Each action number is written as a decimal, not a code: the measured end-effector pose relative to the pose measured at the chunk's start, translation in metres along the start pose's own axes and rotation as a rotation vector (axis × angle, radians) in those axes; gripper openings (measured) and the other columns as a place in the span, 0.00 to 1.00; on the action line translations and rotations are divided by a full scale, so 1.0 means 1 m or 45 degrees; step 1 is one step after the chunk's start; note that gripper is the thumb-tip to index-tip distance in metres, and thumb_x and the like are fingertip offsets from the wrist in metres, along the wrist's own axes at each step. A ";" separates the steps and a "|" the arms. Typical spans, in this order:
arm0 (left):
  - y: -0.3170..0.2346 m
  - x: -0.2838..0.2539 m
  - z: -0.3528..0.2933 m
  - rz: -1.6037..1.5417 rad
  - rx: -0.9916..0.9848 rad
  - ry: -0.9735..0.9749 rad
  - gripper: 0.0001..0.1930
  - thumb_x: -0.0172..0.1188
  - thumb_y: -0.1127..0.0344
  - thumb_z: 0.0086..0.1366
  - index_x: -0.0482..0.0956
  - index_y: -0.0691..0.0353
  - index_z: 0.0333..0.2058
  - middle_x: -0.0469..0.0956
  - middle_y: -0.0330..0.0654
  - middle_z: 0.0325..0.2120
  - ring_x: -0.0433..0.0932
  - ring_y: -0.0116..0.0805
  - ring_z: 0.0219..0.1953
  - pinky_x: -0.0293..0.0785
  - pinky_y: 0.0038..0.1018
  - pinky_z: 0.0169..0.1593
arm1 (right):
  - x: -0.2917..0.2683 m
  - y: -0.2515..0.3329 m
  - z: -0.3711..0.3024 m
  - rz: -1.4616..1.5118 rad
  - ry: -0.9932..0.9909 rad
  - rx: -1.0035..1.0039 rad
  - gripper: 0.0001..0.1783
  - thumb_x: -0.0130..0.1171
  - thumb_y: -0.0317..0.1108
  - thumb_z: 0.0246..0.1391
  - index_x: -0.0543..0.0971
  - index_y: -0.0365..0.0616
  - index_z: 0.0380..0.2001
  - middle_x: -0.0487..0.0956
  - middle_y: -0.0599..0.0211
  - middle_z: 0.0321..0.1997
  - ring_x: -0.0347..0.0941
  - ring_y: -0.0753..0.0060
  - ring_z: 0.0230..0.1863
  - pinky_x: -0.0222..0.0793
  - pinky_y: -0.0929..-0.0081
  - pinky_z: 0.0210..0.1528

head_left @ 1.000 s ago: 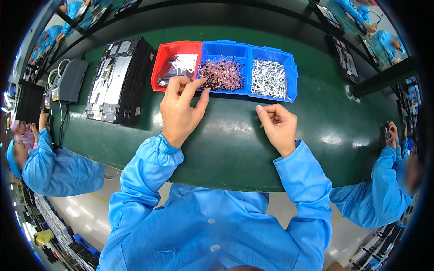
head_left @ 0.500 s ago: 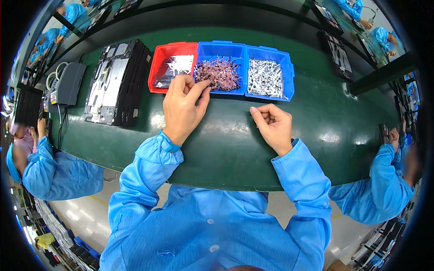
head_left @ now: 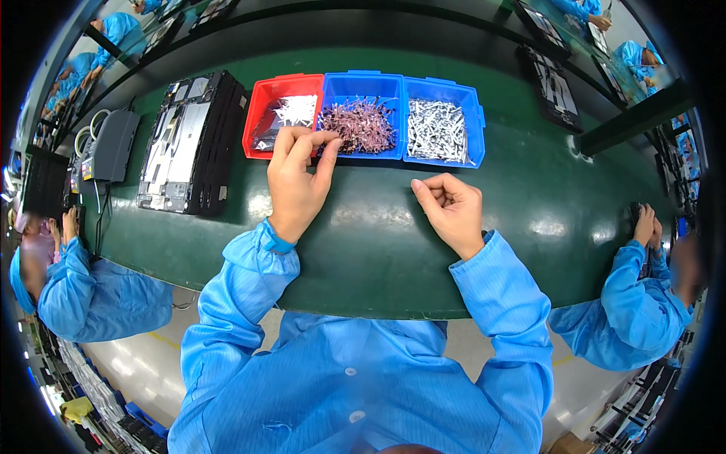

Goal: Assembling small components and pins into a tablet chassis at a factory workstation.

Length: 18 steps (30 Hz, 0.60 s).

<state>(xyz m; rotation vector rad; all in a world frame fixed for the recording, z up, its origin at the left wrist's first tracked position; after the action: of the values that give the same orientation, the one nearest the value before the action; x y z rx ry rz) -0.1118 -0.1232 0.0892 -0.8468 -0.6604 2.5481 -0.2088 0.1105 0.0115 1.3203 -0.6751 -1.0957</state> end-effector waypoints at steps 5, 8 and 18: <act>0.013 -0.002 -0.006 -0.170 -0.157 -0.005 0.10 0.69 0.78 0.61 0.86 0.62 0.41 0.70 0.36 0.32 0.64 0.23 0.24 0.64 0.23 0.27 | 0.001 0.002 0.002 -0.058 0.017 -0.030 0.06 0.70 0.27 0.58 0.83 0.36 0.29 0.82 0.74 0.23 0.73 0.92 0.23 0.66 0.87 0.24; 0.013 -0.003 -0.008 -0.185 -0.202 -0.028 0.10 0.68 0.79 0.62 0.86 0.63 0.42 0.69 0.35 0.32 0.62 0.20 0.24 0.62 0.21 0.26 | 0.000 -0.002 0.001 -0.023 0.010 -0.021 0.06 0.70 0.27 0.58 0.84 0.36 0.29 0.82 0.74 0.23 0.73 0.92 0.23 0.66 0.87 0.24; 0.019 -0.009 -0.011 -0.377 -0.277 -0.081 0.07 0.67 0.76 0.66 0.86 0.64 0.43 0.69 0.34 0.34 0.61 0.17 0.25 0.60 0.19 0.27 | 0.000 0.004 0.000 -0.040 0.010 -0.029 0.07 0.69 0.27 0.59 0.83 0.36 0.28 0.82 0.75 0.21 0.73 0.92 0.22 0.66 0.87 0.24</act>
<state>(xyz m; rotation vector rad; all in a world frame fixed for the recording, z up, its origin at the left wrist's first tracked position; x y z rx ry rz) -0.1015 -0.1397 0.0750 -0.6785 -1.0167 2.2722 -0.2081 0.1104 0.0155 1.3188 -0.6361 -1.1204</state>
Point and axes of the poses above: each hand's wrist, its own z-axis towards the middle knuckle, its own x-axis out of the palm, y = z × x, the point moved 9 cm from there along z, towards the middle knuckle
